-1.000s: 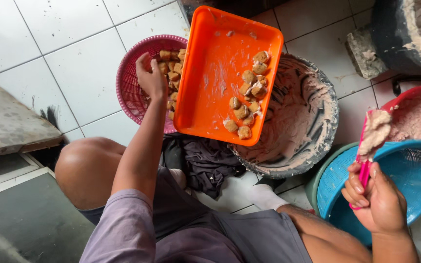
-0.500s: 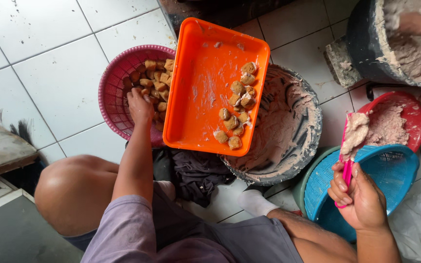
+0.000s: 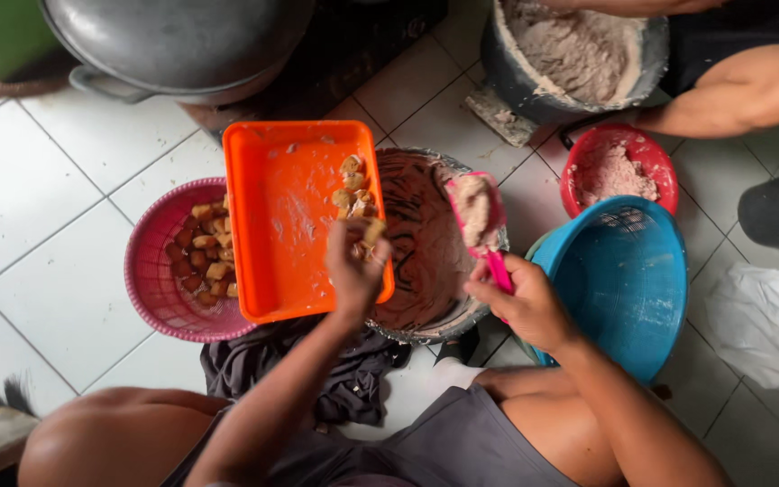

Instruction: The person scoops a thick paste from a bowl using a pink spatula and spreads it onto small fried pieces held in the left hand. Each coated piece is placed onto an orange tray. The process repeats continuously with multiple pieces.

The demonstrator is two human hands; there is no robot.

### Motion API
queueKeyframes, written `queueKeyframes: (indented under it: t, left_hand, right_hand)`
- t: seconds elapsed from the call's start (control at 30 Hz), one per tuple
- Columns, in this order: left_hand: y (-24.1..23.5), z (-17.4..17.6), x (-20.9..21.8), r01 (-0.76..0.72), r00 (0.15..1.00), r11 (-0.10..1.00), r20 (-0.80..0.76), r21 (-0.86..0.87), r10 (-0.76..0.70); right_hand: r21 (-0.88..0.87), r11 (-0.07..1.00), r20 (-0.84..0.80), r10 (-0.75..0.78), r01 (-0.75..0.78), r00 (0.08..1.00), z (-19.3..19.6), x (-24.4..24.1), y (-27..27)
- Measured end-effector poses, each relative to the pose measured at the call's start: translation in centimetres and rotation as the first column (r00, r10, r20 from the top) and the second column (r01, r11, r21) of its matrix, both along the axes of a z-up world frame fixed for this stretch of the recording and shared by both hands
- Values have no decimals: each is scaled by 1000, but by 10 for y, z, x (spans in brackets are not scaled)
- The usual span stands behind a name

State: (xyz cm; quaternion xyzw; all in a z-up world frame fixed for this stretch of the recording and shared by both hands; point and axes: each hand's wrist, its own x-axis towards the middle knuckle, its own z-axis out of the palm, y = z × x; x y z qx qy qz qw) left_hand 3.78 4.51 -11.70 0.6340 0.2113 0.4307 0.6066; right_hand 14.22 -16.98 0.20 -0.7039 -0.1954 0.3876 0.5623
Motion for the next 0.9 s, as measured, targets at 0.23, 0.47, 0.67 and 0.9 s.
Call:
queueKeyframes:
  t: [0.23,0.47,0.67,0.9]
  left_hand:
    - [-117,71,-8,229,973,971,11,67,-230]
    - [-104,56,10,487,873,753,216,-442,-438]
    - [-73,52,5,636,735,468,299,-614,-608]
    - [-62,57,12,595,699,484,117,-642,-705]
  right_hand:
    - [69,995,392,-91,69,916,5,-11,2]
    - [199,980,128,-35,9,991,0,-1,-13]
    - [197,978,43,-75,65,996,-5,15,-24]
    - [222,974,291,-29,-38,956,-11,16,-12]
